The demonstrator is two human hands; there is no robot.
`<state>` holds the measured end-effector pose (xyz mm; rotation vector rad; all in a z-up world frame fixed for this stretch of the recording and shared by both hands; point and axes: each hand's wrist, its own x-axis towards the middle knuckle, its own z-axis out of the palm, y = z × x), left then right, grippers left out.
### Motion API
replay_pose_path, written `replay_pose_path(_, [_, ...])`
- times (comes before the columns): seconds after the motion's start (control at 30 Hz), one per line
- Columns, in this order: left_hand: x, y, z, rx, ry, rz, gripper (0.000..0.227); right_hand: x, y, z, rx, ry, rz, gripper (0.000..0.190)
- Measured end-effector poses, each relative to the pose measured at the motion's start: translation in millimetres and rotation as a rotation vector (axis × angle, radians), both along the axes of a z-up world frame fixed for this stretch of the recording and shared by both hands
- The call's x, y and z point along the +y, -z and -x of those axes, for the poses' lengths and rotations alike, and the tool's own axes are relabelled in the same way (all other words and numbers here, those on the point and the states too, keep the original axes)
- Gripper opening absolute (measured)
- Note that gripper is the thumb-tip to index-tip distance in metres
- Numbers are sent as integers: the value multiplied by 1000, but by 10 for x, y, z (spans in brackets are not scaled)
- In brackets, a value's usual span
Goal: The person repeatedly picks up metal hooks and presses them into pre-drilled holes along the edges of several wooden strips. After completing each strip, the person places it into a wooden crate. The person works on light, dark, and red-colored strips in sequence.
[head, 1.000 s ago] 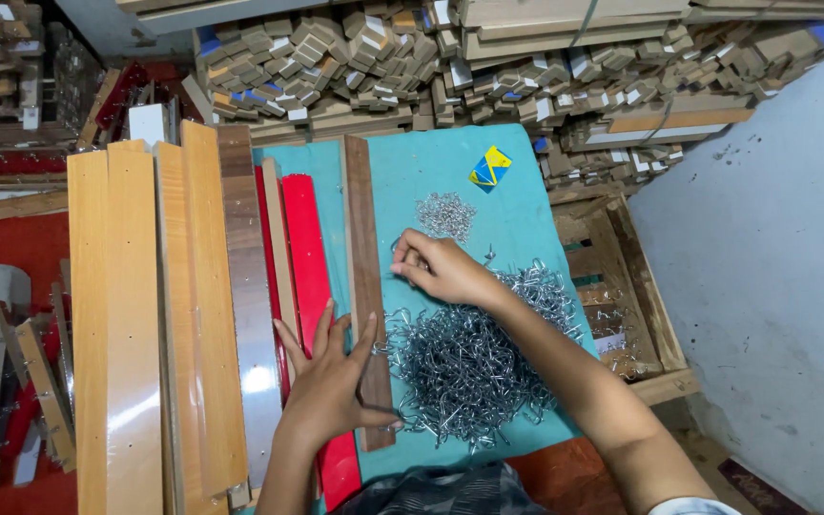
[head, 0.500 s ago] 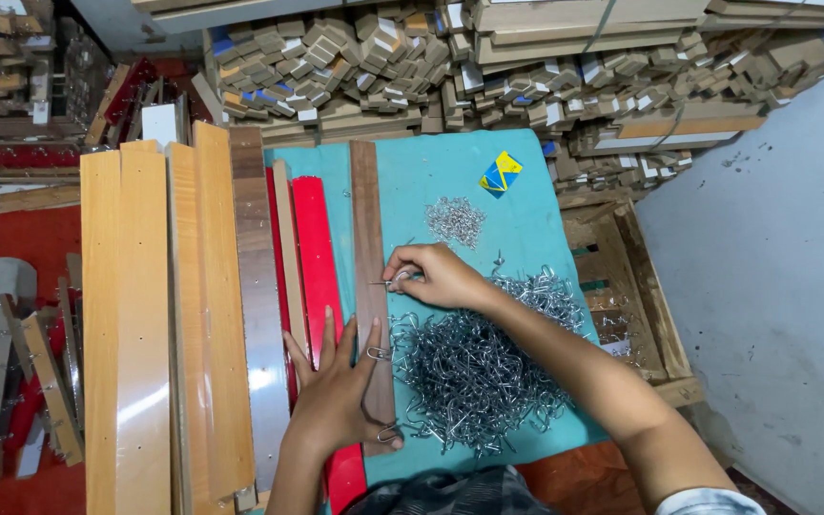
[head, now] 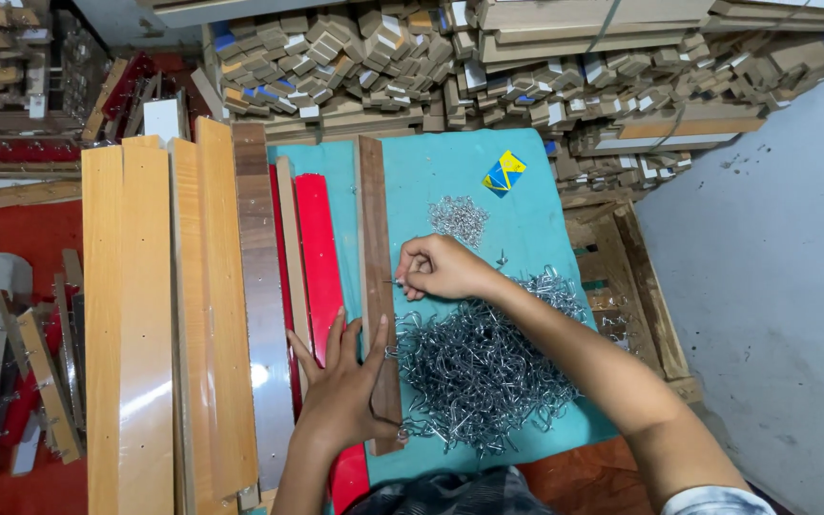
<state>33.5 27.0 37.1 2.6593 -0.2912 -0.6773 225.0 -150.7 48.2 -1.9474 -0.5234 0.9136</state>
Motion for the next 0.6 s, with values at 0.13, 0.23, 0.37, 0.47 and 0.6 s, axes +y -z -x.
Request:
replay_pose_path(0.13, [-21,-51,-15,14,7,-15,164,38,-107,-21,-109,-80,60,8])
replay_pose_path(0.23, [-32,-15,-14,-5,-5,-5,164,86,-147,-70,-369,-231,163,15])
replay_pose_path(0.37, [-22,82,15,-82,-6,13,166,120,-128,-128,-453,-312,197,13])
replay_pose_path(0.47, [-33,90,16,-93,-7,9,165,118,-151,-136,-428,-296,199,15])
replay_pose_path(0.6, [-37,69,19,-86,-13,17,165,74,43,-157,-523,-305,210,5])
